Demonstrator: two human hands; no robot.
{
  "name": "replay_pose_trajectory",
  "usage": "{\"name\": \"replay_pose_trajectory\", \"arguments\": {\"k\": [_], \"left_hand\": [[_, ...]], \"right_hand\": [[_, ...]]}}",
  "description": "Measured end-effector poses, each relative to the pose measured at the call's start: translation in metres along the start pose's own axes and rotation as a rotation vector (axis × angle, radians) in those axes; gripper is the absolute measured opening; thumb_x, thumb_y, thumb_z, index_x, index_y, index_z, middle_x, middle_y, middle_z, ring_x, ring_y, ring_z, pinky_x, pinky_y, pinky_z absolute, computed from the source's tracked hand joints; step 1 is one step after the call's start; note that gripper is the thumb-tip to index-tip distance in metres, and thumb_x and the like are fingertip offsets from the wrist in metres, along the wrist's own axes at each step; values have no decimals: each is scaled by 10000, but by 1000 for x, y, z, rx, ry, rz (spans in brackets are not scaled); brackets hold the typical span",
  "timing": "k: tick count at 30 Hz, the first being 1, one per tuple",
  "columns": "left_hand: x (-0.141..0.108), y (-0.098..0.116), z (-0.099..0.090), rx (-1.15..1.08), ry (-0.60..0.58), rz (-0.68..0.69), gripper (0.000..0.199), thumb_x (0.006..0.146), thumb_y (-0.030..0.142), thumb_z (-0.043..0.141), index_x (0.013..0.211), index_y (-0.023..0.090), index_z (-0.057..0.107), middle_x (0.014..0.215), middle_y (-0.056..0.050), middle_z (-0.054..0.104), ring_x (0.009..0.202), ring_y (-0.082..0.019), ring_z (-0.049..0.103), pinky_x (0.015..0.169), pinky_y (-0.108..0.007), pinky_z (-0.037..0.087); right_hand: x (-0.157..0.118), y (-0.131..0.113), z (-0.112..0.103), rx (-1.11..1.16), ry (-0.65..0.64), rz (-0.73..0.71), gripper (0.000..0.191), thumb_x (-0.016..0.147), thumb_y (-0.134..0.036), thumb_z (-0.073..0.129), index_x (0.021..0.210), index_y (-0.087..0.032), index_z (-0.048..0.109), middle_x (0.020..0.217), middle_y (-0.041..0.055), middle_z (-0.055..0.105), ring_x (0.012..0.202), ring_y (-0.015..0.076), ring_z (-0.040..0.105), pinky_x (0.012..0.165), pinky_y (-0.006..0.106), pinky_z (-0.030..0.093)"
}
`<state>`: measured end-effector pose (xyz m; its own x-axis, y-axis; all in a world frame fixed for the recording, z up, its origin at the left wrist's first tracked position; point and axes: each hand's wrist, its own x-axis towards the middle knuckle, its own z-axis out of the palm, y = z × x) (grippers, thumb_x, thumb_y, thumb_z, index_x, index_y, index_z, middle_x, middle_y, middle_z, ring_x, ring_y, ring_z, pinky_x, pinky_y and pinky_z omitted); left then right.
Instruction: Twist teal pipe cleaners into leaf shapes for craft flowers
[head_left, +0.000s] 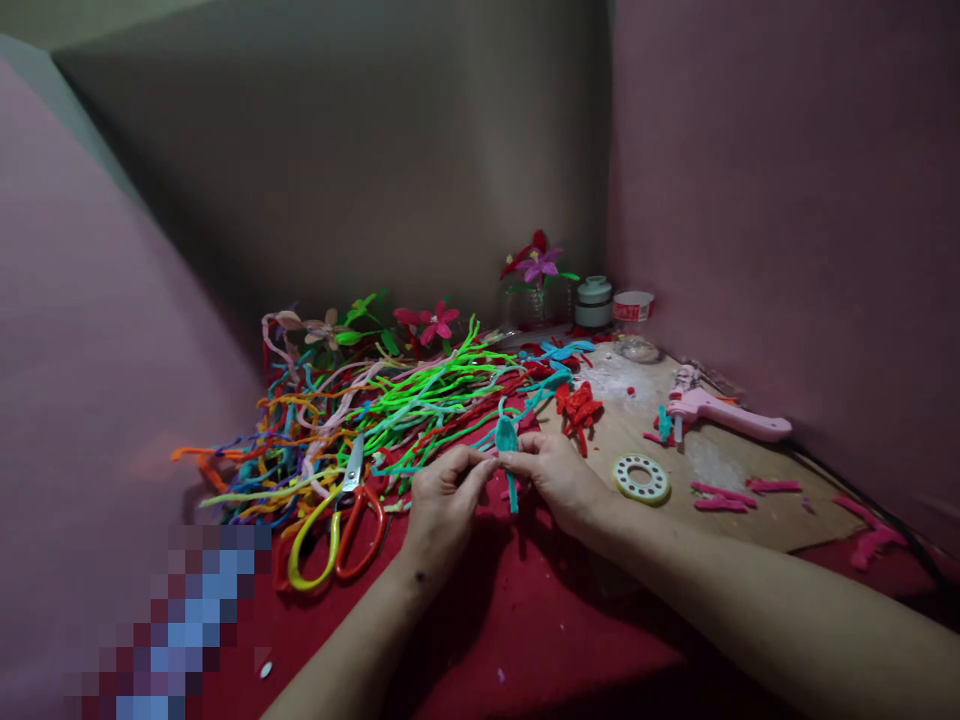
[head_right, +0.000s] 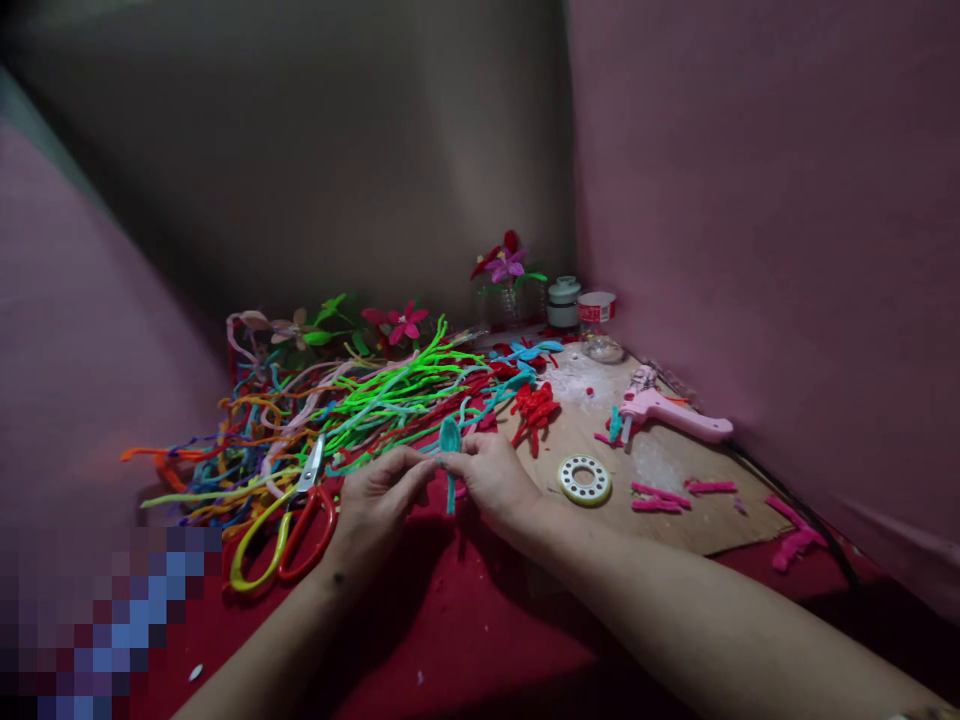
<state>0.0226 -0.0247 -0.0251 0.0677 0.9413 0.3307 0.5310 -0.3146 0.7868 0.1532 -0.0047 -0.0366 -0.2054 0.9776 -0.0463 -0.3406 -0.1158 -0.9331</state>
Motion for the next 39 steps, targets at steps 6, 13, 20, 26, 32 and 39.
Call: {"name": "replay_pose_trajectory", "arguments": {"k": [6, 13, 20, 26, 32, 39], "left_hand": [[3, -2, -15, -80, -36, -121, 292, 752, 368, 550, 552, 155, 560, 478, 14, 508, 464, -93, 453, 503, -213, 371], [15, -1, -21, -391, -154, -307, 203, 686, 327, 629, 759, 138, 617, 670, -1, 590, 553, -88, 487, 501, -191, 376], [13, 0, -15, -348, -208, -356, 211, 622, 323, 652, 666, 128, 586, 566, 20, 533, 449, -69, 417, 449, -200, 322], [13, 0, -18, -371, -230, -368, 187, 631, 300, 631, 689, 131, 575, 570, 19, 533, 442, -65, 416, 460, -203, 329], [11, 1, -11, -245, -176, -313, 170, 600, 279, 620, 587, 148, 512, 511, 52, 449, 445, -62, 370, 443, -189, 304], [12, 7, -15, -306, -193, -312, 217, 646, 330, 622, 735, 132, 624, 560, 15, 536, 484, -85, 422, 473, -207, 324]], "right_hand": [[7, 4, -7, -45, -12, 13, 211, 569, -247, 651, 493, -149, 480, 447, -56, 409, 424, 58, 331, 441, 220, 225], [4, 3, -8, -115, -115, 26, 192, 573, -239, 655, 505, -142, 505, 461, -54, 429, 442, 62, 348, 469, 222, 254], [1, 3, -7, -149, -175, 7, 168, 590, -209, 623, 483, -145, 510, 458, -52, 433, 447, 64, 350, 474, 224, 267], [-2, -2, -4, -131, -178, 16, 150, 603, -216, 602, 496, -146, 523, 465, -43, 445, 439, 68, 361, 466, 227, 280], [0, 6, -5, -153, -149, 12, 81, 587, -179, 562, 525, -150, 519, 457, -57, 393, 423, 62, 303, 423, 217, 225], [-1, 11, -7, -186, -216, 50, 41, 593, -160, 522, 556, -152, 535, 455, -54, 387, 417, 64, 285, 404, 215, 210]]}}
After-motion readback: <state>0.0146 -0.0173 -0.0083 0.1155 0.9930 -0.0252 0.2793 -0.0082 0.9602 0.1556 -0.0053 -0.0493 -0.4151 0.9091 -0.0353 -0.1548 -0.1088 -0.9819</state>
